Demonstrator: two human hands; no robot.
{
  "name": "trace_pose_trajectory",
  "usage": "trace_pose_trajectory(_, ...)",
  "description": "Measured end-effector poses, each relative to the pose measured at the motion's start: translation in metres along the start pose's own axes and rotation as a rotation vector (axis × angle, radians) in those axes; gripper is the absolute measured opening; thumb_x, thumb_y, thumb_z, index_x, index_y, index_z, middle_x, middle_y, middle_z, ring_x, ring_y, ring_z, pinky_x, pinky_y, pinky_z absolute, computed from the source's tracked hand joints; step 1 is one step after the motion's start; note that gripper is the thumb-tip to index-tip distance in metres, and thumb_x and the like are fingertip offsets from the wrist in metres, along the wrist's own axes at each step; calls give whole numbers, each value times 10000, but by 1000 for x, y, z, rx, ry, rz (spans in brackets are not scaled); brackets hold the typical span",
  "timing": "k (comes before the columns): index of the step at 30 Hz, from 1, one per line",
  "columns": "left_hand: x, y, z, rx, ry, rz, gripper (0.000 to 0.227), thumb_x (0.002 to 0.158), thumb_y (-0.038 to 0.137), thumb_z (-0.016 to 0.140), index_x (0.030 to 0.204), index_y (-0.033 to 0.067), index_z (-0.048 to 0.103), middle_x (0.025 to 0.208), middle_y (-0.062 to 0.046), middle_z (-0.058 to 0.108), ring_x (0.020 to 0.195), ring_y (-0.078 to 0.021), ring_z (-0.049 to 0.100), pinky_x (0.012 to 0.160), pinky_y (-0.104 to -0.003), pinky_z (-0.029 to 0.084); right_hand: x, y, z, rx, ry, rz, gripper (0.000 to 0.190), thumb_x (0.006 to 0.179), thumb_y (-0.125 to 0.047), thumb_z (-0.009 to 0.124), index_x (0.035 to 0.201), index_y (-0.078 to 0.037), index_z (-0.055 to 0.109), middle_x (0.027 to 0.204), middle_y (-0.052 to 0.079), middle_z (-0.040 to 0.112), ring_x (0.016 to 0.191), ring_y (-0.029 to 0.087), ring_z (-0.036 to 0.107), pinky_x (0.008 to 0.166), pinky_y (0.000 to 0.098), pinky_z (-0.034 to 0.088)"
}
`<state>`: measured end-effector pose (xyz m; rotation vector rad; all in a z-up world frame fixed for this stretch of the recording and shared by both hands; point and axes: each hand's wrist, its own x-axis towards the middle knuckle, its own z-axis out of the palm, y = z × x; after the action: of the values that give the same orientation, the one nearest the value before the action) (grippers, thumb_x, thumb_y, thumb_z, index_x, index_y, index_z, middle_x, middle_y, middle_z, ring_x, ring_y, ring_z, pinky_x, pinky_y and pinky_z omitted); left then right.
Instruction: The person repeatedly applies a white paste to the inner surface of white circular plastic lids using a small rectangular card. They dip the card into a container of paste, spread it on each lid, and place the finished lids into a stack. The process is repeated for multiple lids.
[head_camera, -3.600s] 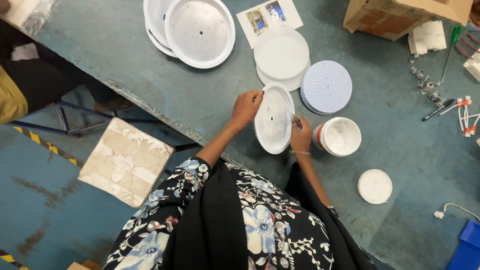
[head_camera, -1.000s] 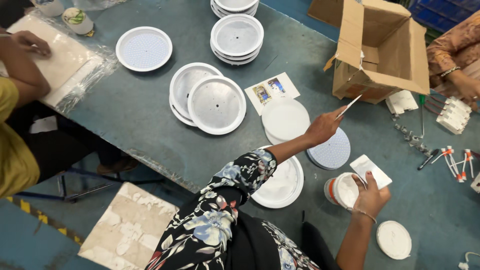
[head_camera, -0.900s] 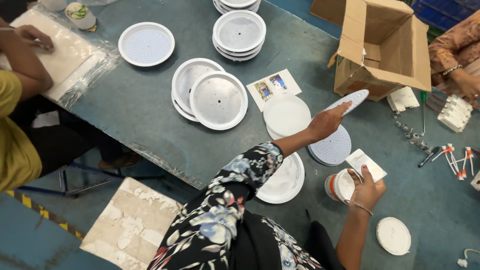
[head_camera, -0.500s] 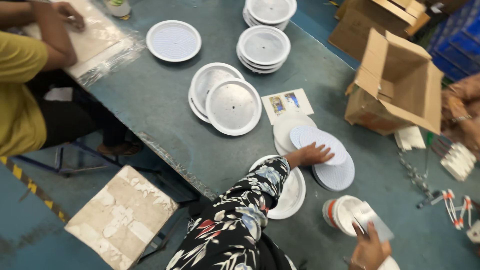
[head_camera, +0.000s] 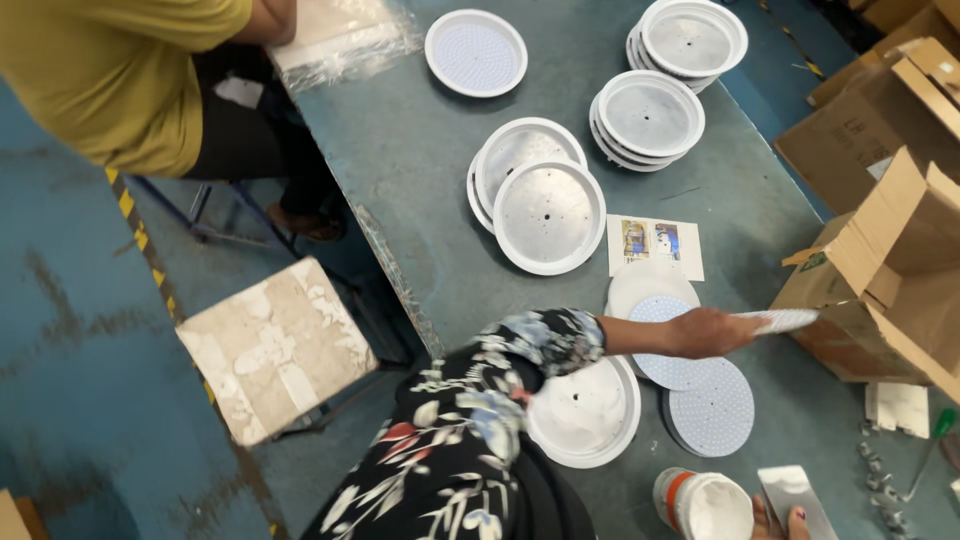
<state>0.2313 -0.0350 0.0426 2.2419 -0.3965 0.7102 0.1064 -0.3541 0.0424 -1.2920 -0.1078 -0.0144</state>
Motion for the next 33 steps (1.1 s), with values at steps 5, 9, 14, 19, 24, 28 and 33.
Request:
trace_pose_trajectory(5, -19, 38, -67, -727, 256, -391, 550, 1138, 428, 361, 1057, -17, 675, 756, -173, 709, 688, -246, 692, 651, -379, 525, 27, 14, 25, 216, 129, -220, 430, 1111, -227, 680, 1436, 21, 548, 1342, 167, 688, 1235, 314, 679, 1078, 440, 554)
trace_pose_trajectory(9, -85, 61, -79, -959, 314, -582, 787, 1282, 487, 397, 808, -112, 587, 664, -157, 499, 636, -182, 476, 637, -399, 425, 26, 20, 77, 399, 132, -131, 483, 1056, -301, 650, 1404, 27, 588, 1311, 189, 688, 1299, 344, 658, 1139, 485, 492)
trace_pose_trajectory(14, -139, 79, -72, -1343, 337, -599, 575, 1196, 487, 399, 1178, -22, 667, 1057, -76, 658, 956, -130, 576, 868, -325, 475, -6, 0, 131, 427, -62, 58, 557, 1053, -400, 572, 1437, 4, 570, 1456, 173, 639, 1427, 340, 587, 1253, 483, 464)
trace_pose_trajectory(19, -143, 94, -94, -2044, 71, -710, 563, 1080, 506, 482, 1479, 110, 515, 1449, -35, 586, 1318, -153, 563, 1126, -356, 441, -23, -21, 149, 402, -46, 42, 565, 1044, -379, 570, 1450, 13, 531, 1447, 180, 632, 1385, 340, 608, 1217, 485, 480)
trace_pose_trajectory(24, -146, 122, -125, -2310, -162, -772, 687, 1027, 667, 557, 1525, 196, 511, 1510, -44, 539, 1367, -225, 521, 1161, -484, 397, -32, -27, 153, 378, 44, -26, 506, 1053, -334, 571, 1362, 66, 550, 1344, 232, 658, 1242, 369, 680, 1093, 511, 565)
trace_pose_trajectory(28, -147, 142, -141, -2362, -279, -732, 791, 968, 748, 575, 1549, 217, 495, 1521, -56, 543, 1381, -255, 516, 1152, -534, 386, -32, -31, 159, 363, 88, -172, 415, 1077, -243, 583, 1350, 68, 557, 1281, 215, 660, 1166, 341, 690, 1037, 497, 588)
trace_pose_trajectory(33, -152, 152, -153, -2285, -305, -791, 895, 870, 801, 576, 1566, 257, 431, 1542, -52, 496, 1394, -278, 483, 1129, -592, 369, -30, -34, 168, 349, 164, -159, 346, 1056, -207, 581, 1259, 73, 565, 1194, 214, 690, 1074, 332, 718, 951, 474, 617)
